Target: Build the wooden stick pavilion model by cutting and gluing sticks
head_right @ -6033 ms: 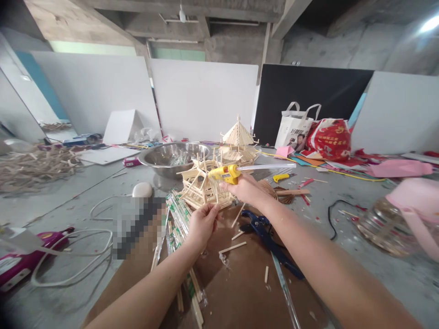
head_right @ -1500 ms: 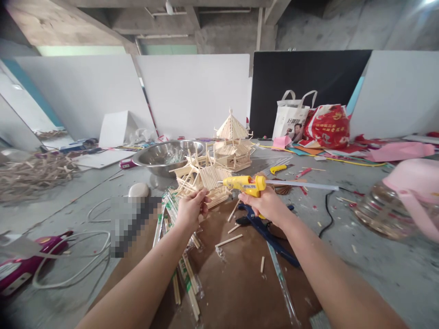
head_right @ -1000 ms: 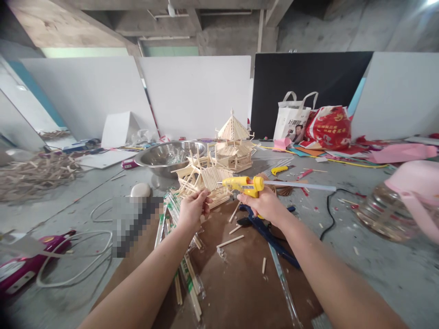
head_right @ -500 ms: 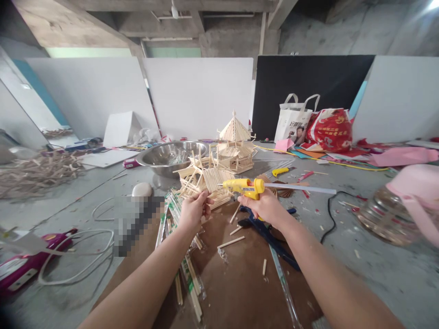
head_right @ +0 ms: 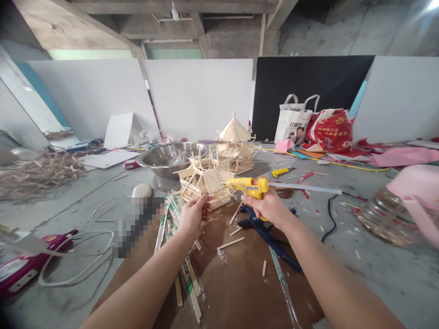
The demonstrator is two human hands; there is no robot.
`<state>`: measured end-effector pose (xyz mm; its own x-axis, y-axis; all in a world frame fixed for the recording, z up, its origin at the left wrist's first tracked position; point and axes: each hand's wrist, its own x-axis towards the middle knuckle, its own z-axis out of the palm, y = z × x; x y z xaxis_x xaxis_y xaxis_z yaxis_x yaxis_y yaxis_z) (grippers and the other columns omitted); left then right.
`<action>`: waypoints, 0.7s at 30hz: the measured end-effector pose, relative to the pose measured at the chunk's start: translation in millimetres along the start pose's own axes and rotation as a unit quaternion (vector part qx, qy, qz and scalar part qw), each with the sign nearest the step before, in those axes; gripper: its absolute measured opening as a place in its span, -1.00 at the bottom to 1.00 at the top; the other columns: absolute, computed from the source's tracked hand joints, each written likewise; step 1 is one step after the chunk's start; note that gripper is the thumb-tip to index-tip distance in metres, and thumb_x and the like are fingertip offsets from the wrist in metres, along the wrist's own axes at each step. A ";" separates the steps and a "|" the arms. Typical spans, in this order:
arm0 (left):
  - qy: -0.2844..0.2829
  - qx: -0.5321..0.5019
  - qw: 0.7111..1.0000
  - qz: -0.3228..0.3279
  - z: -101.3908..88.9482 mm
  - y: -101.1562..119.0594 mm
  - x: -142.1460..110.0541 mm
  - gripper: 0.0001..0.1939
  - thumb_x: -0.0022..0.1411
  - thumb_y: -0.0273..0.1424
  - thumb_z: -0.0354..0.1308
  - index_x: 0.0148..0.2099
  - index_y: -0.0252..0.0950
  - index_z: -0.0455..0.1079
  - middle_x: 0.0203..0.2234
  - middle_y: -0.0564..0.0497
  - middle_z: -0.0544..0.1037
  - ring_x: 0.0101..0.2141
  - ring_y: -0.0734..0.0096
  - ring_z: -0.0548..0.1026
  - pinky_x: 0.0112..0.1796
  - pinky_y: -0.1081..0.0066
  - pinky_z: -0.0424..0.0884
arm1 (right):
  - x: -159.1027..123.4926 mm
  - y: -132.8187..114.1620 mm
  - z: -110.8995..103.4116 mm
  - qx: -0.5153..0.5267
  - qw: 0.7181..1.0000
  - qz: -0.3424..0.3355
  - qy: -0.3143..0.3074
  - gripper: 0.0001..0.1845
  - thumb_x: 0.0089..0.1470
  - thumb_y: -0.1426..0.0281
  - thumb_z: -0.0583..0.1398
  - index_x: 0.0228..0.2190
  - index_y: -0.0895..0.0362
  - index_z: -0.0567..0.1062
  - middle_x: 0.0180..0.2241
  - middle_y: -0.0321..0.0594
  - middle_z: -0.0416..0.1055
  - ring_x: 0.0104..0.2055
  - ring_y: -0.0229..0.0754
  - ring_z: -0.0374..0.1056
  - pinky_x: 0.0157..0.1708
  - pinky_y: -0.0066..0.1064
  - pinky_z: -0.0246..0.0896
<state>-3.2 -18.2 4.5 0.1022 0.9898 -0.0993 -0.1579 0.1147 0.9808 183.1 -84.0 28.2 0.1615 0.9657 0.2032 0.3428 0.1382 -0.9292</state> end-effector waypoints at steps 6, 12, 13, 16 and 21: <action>-0.019 0.080 0.996 0.022 1.1 -7.5 -8.2 -0.74 -0.07 -0.24 0.01 -0.56 -0.36 0.29 -0.80 0.15 0.27 -0.83 0.68 0.11 -0.77 0.59 -0.03 | 7.8 4.4 -21.5 0.115 0.990 0.025 0.073 -0.73 -0.16 0.23 0.17 -0.44 0.18 0.37 -0.42 -0.20 0.42 -0.77 -0.47 0.11 -0.78 -0.55 0.06; -0.050 0.276 0.953 0.111 1.1 -15.4 -7.3 -0.71 -0.03 -0.26 -0.03 -0.60 -0.33 0.34 -0.80 0.10 0.32 -0.75 0.59 0.22 -0.70 0.58 0.08 | 22.6 34.6 -46.1 0.217 0.961 0.074 0.155 -0.79 -0.20 0.33 0.20 -0.43 0.16 0.37 -0.55 -0.31 0.39 -0.77 -0.41 0.16 -0.80 -0.53 0.14; -0.052 0.287 0.949 0.117 0.6 -16.6 -6.4 -0.71 -0.02 -0.25 -0.04 -0.59 -0.33 0.35 -0.80 0.10 0.33 -0.74 0.58 0.23 -0.69 0.58 0.08 | 24.7 39.9 -48.5 0.221 0.958 0.086 0.162 -0.80 -0.19 0.34 0.20 -0.42 0.15 0.37 -0.59 -0.34 0.38 -0.78 -0.41 0.17 -0.79 -0.52 0.15; -0.050 0.289 0.948 0.120 -1.4 -20.0 -3.2 -0.70 -0.01 -0.24 -0.05 -0.57 -0.33 0.35 -0.77 0.10 0.35 -0.74 0.58 0.24 -0.69 0.58 0.09 | 29.4 52.0 -52.1 0.220 0.953 0.107 0.177 -0.82 -0.19 0.38 0.19 -0.43 0.15 0.36 -0.63 -0.37 0.36 -0.80 -0.41 0.16 -0.81 -0.53 0.15; -0.043 0.248 0.963 0.099 -2.6 -21.9 -0.2 -0.70 -0.01 -0.22 -0.03 -0.51 -0.35 0.35 -0.74 0.11 0.36 -0.79 0.64 0.17 -0.74 0.59 0.04 | 32.3 60.8 -52.0 0.205 0.956 0.112 0.175 -0.87 -0.14 0.39 0.15 -0.44 0.16 0.34 -0.59 -0.35 0.38 -0.79 -0.41 0.15 -0.82 -0.52 0.14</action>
<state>-2.3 -20.7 -17.4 0.2034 0.9749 0.0910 0.3042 -0.1513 0.9405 257.2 -55.8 -5.7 0.5128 0.8584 0.0084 -0.1178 0.0801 -0.9898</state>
